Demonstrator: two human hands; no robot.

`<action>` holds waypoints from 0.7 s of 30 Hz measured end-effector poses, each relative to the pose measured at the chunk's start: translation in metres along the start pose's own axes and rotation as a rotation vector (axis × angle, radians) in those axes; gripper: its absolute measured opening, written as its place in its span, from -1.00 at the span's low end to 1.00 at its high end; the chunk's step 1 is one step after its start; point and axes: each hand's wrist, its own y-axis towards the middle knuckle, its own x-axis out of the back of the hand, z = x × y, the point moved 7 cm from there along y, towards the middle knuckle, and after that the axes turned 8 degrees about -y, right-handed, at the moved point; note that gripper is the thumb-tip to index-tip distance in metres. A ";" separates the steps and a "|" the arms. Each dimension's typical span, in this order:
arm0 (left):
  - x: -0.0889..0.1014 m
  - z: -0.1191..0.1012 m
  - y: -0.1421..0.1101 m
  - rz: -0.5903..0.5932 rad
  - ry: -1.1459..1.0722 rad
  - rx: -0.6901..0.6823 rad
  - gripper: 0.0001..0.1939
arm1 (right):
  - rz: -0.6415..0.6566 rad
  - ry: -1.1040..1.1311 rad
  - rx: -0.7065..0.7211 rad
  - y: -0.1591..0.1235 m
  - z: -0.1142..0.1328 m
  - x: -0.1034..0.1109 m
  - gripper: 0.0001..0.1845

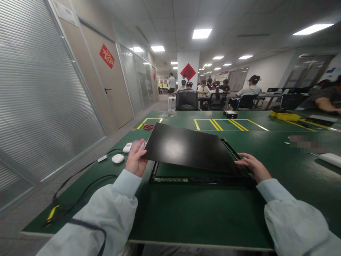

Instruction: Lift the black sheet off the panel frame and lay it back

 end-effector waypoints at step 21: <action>-0.003 0.032 -0.011 0.067 0.079 0.116 -0.12 | -0.151 -0.164 0.065 0.018 -0.009 0.031 -0.56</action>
